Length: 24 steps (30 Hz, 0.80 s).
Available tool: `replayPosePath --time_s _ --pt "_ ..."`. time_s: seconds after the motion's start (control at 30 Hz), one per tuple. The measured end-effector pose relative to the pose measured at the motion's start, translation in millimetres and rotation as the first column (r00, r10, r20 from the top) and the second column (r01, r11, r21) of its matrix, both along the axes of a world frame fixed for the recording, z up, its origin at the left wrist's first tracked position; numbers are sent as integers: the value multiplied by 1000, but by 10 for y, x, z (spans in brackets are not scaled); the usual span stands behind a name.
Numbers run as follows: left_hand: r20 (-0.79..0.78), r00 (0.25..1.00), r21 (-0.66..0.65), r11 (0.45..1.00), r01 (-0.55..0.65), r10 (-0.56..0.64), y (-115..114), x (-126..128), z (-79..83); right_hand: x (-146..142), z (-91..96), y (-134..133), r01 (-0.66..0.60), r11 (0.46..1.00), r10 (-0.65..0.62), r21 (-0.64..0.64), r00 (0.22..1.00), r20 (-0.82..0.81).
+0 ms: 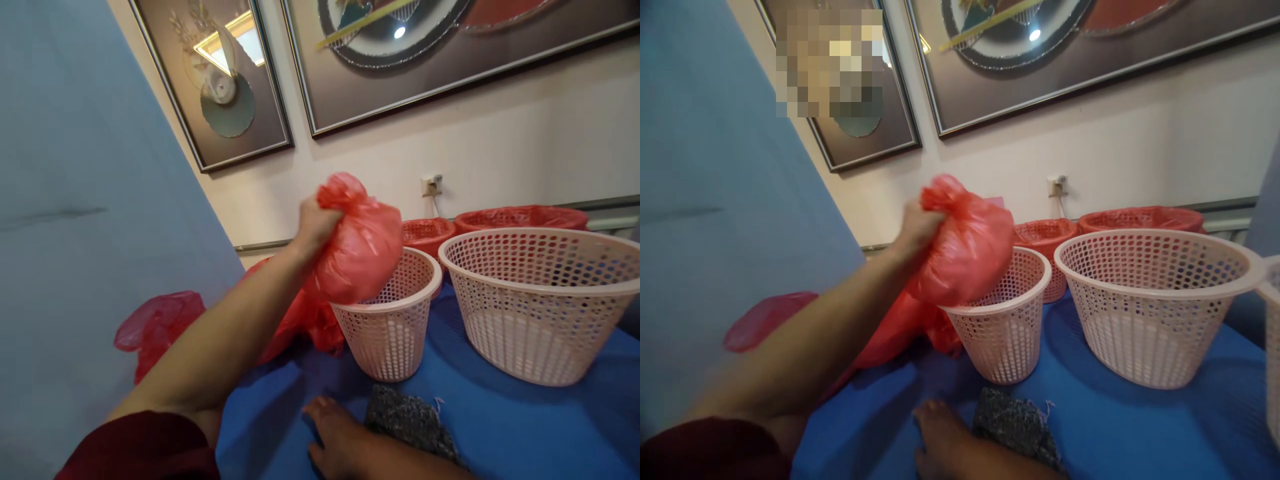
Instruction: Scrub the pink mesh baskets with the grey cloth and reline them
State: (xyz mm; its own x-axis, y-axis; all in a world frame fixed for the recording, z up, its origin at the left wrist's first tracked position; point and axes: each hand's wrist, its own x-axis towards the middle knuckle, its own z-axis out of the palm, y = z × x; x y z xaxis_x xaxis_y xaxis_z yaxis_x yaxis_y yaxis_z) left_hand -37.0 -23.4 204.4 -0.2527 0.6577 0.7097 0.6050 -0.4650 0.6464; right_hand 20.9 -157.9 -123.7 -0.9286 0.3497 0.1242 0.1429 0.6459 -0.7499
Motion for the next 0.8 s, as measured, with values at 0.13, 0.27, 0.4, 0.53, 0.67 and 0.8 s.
replayPosePath --time_s 0.13,0.27,0.4,0.53,0.67,0.8 --pt "-72 993 -517 855 39 -89 321 195 -576 47 46 19 -37 999 37 6 998 -51" --pt "-152 965 -727 686 37 -213 433 392 -911 34 13 32 -52 998 53 25 998 -36" --pt "-216 894 -887 463 -11 -392 490 479 -759 23 -20 39 -73 997 75 37 996 -48" --pt "-165 834 -932 360 42 -526 435 224 -168 56 -8 37 -59 997 62 50 997 -53" --pt "-526 811 -685 693 -225 -256 78 -558 222 56 -14 30 -72 995 74 71 997 -30" --pt "-739 673 -511 630 -585 26 -556 -1537 -56 29 -47 21 -65 996 66 65 998 -12"
